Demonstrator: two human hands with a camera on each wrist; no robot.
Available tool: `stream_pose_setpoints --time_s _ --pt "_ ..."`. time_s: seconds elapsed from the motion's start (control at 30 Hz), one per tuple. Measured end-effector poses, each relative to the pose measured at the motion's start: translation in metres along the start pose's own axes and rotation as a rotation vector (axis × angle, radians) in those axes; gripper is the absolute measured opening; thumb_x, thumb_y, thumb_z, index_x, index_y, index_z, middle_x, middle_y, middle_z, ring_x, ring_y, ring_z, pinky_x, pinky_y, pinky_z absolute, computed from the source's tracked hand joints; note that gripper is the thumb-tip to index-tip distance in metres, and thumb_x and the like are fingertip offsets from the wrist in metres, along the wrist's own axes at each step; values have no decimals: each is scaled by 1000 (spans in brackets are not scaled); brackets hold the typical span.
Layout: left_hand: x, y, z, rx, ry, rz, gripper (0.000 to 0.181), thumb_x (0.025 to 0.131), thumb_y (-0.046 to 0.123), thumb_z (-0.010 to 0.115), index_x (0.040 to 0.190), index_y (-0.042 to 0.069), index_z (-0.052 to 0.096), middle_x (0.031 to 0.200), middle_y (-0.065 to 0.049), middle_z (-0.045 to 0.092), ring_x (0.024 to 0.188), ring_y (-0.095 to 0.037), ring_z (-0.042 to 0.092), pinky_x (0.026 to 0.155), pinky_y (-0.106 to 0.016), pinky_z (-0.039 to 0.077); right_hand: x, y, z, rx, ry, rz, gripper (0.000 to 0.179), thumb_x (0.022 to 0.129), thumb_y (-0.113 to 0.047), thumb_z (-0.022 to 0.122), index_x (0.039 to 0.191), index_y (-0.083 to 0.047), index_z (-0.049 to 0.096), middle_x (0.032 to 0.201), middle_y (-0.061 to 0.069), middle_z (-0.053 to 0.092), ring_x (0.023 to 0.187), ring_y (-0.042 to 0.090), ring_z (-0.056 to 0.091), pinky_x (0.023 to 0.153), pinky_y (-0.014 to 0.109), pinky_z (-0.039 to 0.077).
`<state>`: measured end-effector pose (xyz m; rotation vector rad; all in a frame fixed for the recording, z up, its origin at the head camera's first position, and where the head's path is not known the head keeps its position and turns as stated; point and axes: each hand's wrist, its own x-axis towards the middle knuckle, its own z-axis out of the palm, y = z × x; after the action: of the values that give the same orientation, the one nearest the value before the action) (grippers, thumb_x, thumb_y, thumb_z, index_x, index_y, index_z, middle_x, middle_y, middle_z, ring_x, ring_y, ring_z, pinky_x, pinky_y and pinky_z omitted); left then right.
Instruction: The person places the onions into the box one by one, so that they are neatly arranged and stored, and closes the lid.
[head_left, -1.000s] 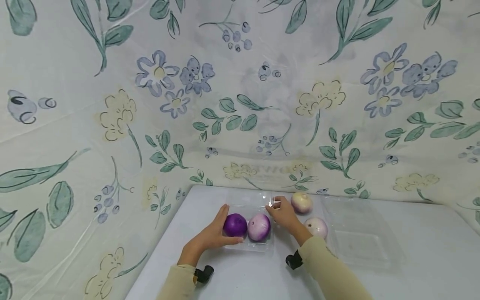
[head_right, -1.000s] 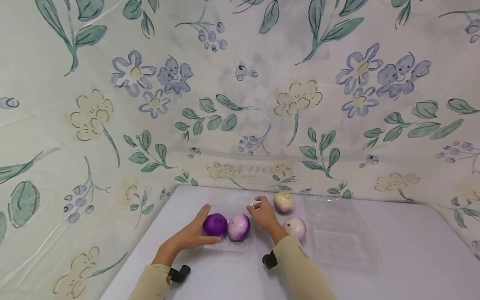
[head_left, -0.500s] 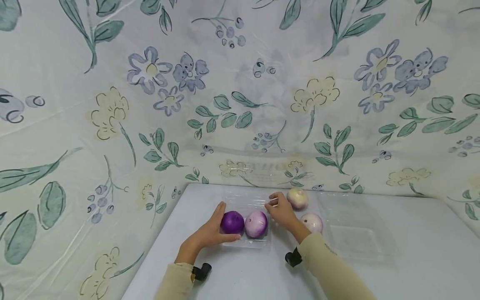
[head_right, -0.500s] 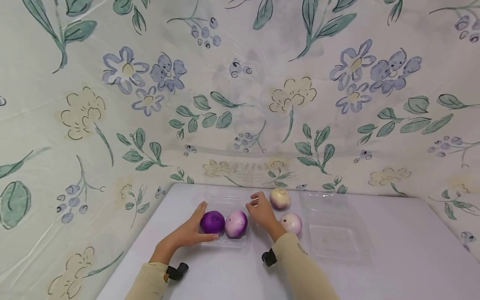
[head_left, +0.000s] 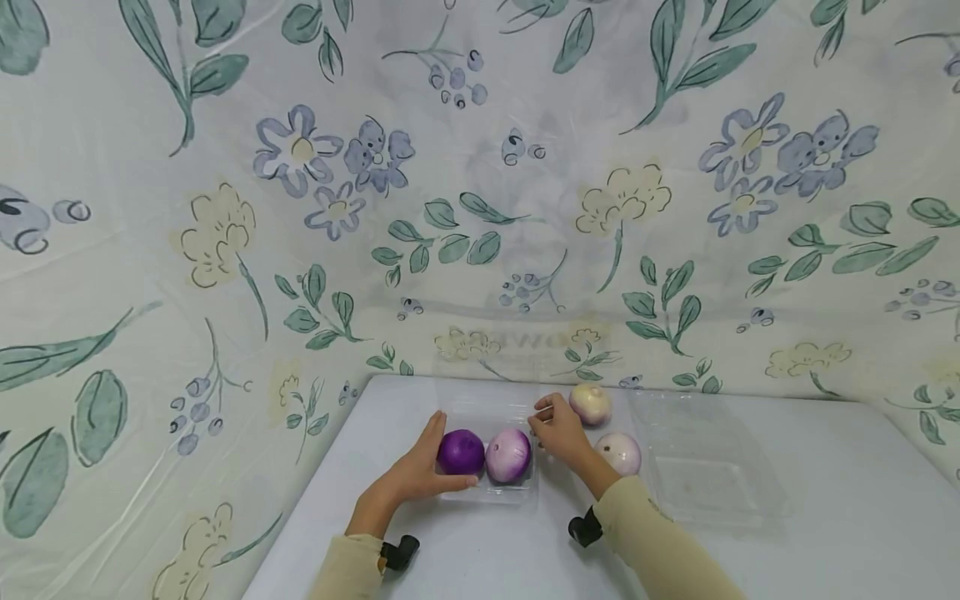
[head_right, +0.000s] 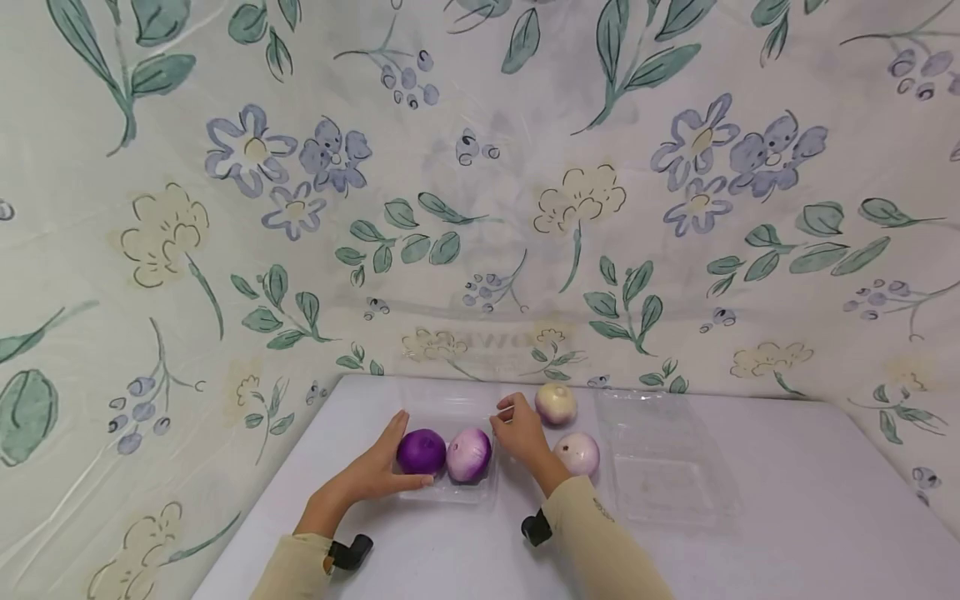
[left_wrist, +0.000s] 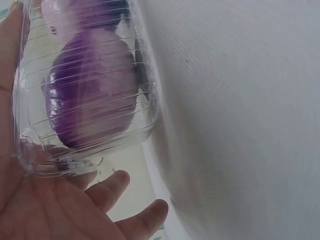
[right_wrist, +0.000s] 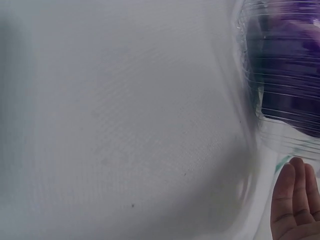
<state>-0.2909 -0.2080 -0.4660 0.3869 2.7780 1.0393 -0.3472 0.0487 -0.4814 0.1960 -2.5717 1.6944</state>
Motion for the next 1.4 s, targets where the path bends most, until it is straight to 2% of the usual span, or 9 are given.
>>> stream_pose_setpoints --time_s 0.2,0.5,0.67,0.8,0.97,1.1,1.2,1.3,1.4 --pt "0 0 4 26 19 -13 128 73 55 82 157 -2 5 165 -22 2 152 -41 10 121 -57 19 -3 1 -2 -18 15 -50 14 91 -2 63 103 -1 55 98 17 66 79 19 66 62 28 57" --pt "1 6 3 106 99 -30 119 71 59 81 153 -6 24 160 -26 25 140 -43 40 113 -56 37 -3 -4 -4 -23 22 -46 10 87 3 59 95 -3 59 94 15 67 74 17 63 57 27 56" --pt "1 9 4 164 156 -56 122 68 62 81 152 -7 26 153 -29 37 130 -44 52 104 -56 45 -6 -8 -3 19 10 12 14 92 -3 48 99 -2 60 95 13 66 75 16 62 60 28 56" --pt "-1 11 7 166 157 -80 130 67 66 80 155 -4 16 154 -31 35 133 -49 47 105 -59 43 -13 -9 -4 42 -2 72 16 93 -9 52 105 -1 59 96 13 65 73 16 61 58 29 55" --pt "0 10 3 140 155 -45 129 69 60 82 155 -7 14 158 -29 27 139 -47 39 112 -57 36 -13 -8 -4 87 -29 91 27 88 -5 53 114 2 57 92 14 63 63 16 60 55 28 55" --pt "1 5 -5 75 139 11 123 71 52 85 156 -3 15 157 -26 32 141 -45 37 113 -60 33 -11 -8 -3 132 -30 113 30 86 -1 54 115 3 55 88 12 62 61 14 59 53 25 53" --pt "2 2 -10 49 137 -20 117 72 52 84 156 -2 20 151 -28 42 138 -47 41 110 -62 37 -12 -8 -2 158 -29 109 27 86 1 53 113 4 54 87 11 61 61 13 59 52 23 50" --pt "0 2 -17 18 133 -84 113 74 53 82 153 -6 26 149 -30 43 135 -47 45 107 -60 41 -13 -7 -1 165 -30 99 26 87 2 52 112 5 53 88 12 61 61 13 59 51 22 49" --pt "-2 1 -25 -58 89 -93 108 75 47 84 153 -2 27 148 -29 44 132 -45 49 102 -57 47 -15 -4 -1 142 -9 84 25 86 4 51 112 5 53 91 14 61 61 13 60 52 23 50"
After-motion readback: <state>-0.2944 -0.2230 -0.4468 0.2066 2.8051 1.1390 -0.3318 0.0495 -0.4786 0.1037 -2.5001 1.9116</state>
